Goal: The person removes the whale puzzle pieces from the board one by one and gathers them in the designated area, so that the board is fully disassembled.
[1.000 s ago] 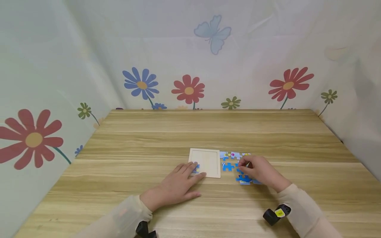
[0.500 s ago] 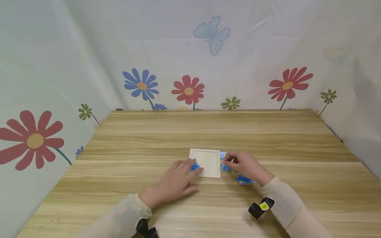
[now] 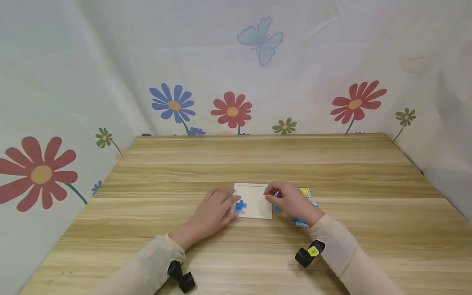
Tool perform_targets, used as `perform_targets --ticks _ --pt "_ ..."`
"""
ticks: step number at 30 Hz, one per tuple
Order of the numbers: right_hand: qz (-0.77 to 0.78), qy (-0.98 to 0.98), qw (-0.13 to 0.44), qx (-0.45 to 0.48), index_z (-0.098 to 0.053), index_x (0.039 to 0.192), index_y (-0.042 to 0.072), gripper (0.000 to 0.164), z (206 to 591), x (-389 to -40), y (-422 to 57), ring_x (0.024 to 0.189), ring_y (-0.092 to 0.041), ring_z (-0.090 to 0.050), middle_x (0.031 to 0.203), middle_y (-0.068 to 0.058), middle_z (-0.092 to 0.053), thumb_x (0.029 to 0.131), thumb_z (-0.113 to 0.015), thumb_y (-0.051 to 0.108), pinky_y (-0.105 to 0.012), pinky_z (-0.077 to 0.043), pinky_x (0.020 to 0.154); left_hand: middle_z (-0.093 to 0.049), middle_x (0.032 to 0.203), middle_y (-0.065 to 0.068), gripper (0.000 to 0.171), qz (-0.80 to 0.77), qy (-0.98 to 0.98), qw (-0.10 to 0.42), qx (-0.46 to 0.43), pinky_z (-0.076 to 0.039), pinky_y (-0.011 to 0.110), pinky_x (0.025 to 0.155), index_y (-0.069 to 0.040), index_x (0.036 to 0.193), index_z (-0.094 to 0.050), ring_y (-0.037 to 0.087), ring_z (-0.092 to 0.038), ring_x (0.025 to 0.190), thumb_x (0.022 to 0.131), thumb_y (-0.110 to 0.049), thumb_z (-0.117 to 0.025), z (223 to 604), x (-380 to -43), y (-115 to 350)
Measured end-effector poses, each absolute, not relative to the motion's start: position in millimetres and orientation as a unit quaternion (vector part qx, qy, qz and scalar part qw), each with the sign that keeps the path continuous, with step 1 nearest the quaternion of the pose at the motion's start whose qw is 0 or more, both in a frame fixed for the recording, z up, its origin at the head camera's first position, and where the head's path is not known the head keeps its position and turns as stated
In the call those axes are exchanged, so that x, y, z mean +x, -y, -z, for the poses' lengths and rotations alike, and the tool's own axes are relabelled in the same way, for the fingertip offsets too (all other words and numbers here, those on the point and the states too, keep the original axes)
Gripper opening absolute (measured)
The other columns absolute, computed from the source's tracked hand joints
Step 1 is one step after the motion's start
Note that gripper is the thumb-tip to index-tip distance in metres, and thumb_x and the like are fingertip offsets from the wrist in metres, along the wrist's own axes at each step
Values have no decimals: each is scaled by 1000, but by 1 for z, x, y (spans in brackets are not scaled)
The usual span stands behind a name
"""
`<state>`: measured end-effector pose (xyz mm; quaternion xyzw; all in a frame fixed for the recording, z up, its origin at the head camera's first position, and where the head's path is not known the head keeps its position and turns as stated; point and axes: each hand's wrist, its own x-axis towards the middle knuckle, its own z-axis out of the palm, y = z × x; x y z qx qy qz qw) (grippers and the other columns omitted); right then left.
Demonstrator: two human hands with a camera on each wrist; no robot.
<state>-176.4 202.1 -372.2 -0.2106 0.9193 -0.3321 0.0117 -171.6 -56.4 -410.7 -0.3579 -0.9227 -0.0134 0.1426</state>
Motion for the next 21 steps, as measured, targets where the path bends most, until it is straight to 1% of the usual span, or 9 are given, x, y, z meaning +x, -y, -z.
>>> perform_targets --ticks 3,9,14,19,21 --pt "341 -915 18 -217 -68 95 7 9 376 -179 -194 69 -10 -49 85 -2 -65 92 -63 13 -21 -43 61 -56 136 4 46 25 928 132 -347 -33 40 112 -18 132 -57 21 -49 127 94 -45 -56 412 -173 58" --pt "357 -906 34 -227 -67 96 4 10 383 -182 -179 66 -10 -50 85 -4 -64 91 -63 12 -20 -43 60 -57 132 4 50 41 929 129 -345 -35 40 111 -17 130 -59 21 -51 124 90 -48 -61 415 -174 60" --pt "359 -907 45 -216 -67 97 5 10 388 -181 -167 64 -10 -49 84 -3 -62 91 -64 13 -21 -41 57 -58 131 3 49 52 930 116 -344 -36 41 110 -16 128 -60 21 -51 124 90 -48 -61 417 -174 60" --pt "353 -909 51 -214 -67 98 5 12 391 -181 -155 65 -9 -50 83 -2 -63 90 -65 14 -21 -42 59 -59 129 3 48 56 930 114 -346 -38 41 108 -14 126 -61 21 -52 123 91 -46 -61 416 -175 60" --pt "347 -911 44 -221 -67 99 5 14 392 -182 -151 67 -8 -51 83 -3 -64 89 -65 14 -21 -43 61 -59 129 3 48 56 930 113 -345 -38 40 108 -13 125 -60 21 -52 123 91 -46 -61 416 -175 60"
